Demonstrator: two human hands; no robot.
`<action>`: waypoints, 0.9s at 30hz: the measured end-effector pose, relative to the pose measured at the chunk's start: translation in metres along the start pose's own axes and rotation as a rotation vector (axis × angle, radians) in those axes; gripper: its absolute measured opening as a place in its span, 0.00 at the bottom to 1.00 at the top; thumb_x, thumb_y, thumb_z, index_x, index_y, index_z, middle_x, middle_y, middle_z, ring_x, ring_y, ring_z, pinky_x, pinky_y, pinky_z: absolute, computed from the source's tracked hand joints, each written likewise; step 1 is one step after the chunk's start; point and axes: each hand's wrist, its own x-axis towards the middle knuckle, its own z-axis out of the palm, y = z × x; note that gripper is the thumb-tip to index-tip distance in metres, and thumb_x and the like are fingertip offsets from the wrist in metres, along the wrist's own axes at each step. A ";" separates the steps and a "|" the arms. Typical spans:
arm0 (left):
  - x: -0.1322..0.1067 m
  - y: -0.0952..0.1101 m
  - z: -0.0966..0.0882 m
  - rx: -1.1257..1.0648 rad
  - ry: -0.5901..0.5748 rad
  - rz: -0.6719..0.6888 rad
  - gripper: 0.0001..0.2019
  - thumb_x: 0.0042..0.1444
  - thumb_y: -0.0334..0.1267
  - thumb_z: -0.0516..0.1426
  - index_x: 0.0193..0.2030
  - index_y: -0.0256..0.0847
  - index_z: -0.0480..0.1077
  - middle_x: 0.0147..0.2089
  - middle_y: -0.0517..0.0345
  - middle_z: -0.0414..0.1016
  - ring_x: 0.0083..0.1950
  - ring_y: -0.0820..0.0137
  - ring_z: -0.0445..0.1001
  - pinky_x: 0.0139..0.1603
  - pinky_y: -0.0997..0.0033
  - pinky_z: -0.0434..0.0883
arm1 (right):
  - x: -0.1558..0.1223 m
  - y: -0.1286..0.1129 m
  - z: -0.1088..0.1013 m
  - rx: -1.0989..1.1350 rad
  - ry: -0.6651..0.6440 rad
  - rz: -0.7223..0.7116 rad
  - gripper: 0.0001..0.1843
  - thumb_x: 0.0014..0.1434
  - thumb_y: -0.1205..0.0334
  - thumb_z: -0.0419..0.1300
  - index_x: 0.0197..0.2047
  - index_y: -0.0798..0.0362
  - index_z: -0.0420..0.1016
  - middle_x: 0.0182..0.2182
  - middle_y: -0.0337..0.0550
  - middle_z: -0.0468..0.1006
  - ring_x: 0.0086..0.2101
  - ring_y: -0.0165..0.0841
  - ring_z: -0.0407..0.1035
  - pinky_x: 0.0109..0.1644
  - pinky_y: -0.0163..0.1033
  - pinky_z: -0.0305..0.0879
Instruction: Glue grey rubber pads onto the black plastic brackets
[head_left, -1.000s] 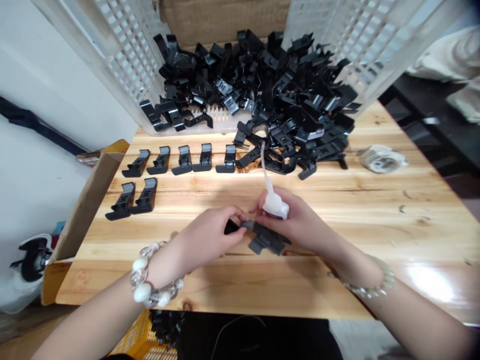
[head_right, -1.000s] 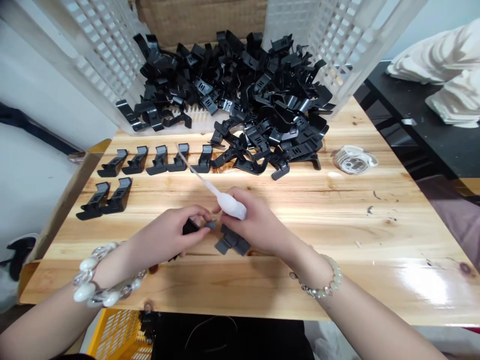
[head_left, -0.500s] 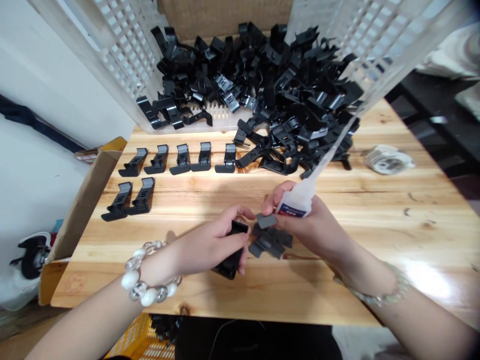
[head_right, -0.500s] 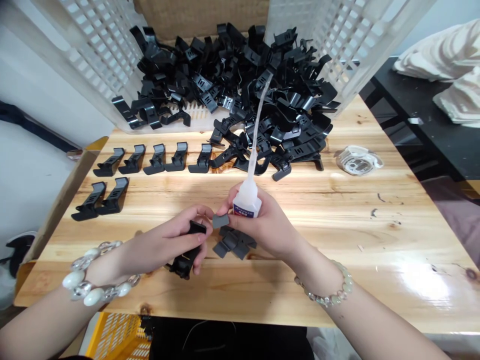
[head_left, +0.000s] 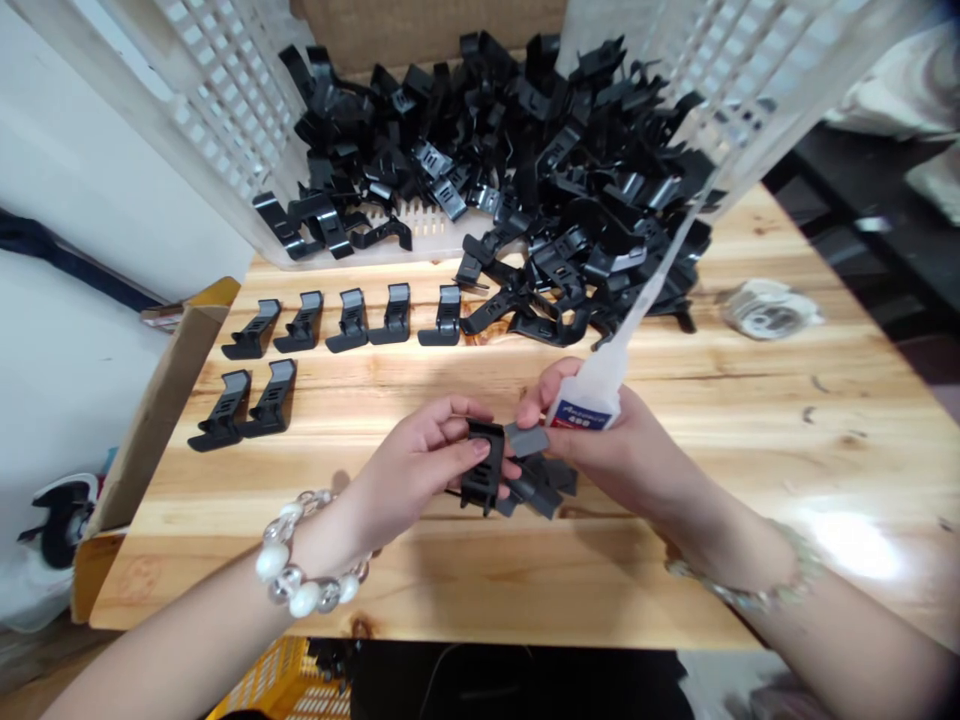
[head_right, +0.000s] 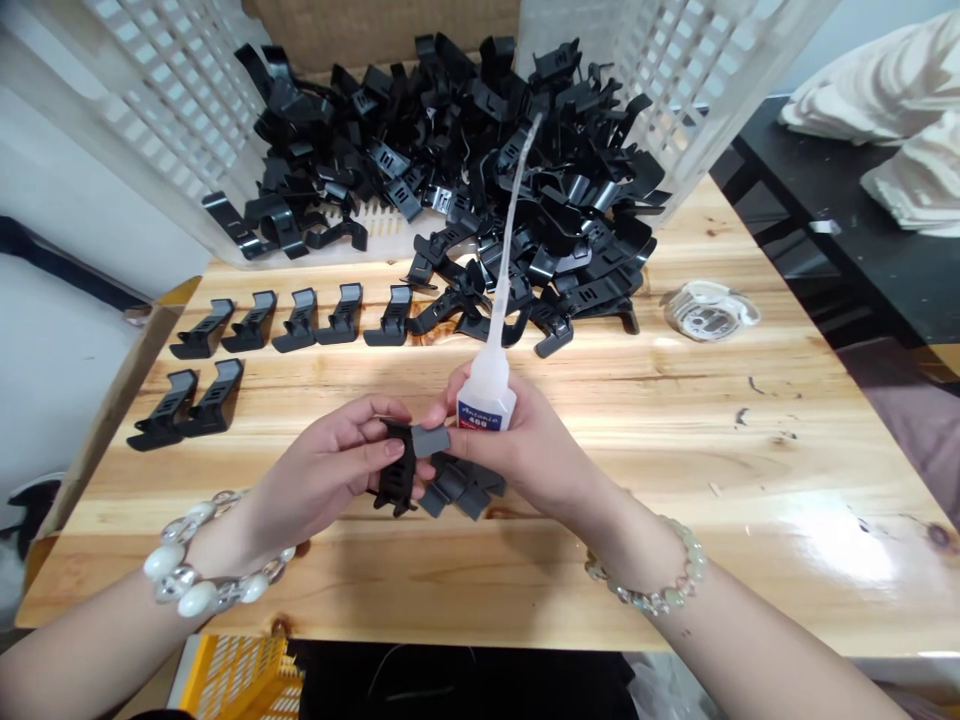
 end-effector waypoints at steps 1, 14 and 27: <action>0.001 -0.001 0.000 -0.008 0.009 0.004 0.15 0.54 0.37 0.66 0.44 0.39 0.66 0.37 0.55 0.81 0.38 0.63 0.82 0.40 0.63 0.79 | 0.000 0.000 0.000 0.008 -0.004 0.011 0.15 0.51 0.70 0.70 0.37 0.48 0.70 0.35 0.35 0.78 0.32 0.30 0.75 0.38 0.40 0.76; 0.006 -0.025 0.002 0.034 0.139 0.204 0.15 0.66 0.46 0.55 0.56 0.44 0.67 0.56 0.49 0.77 0.53 0.59 0.78 0.52 0.56 0.77 | -0.003 0.003 0.017 -0.300 0.236 0.090 0.15 0.49 0.59 0.71 0.33 0.51 0.69 0.25 0.34 0.72 0.25 0.28 0.68 0.31 0.36 0.67; 0.004 -0.031 0.009 0.182 0.206 0.476 0.13 0.69 0.45 0.52 0.55 0.48 0.69 0.63 0.52 0.71 0.57 0.62 0.75 0.56 0.58 0.74 | -0.004 0.014 0.035 -0.291 0.315 0.016 0.13 0.54 0.58 0.68 0.38 0.50 0.68 0.29 0.34 0.73 0.29 0.28 0.68 0.32 0.34 0.67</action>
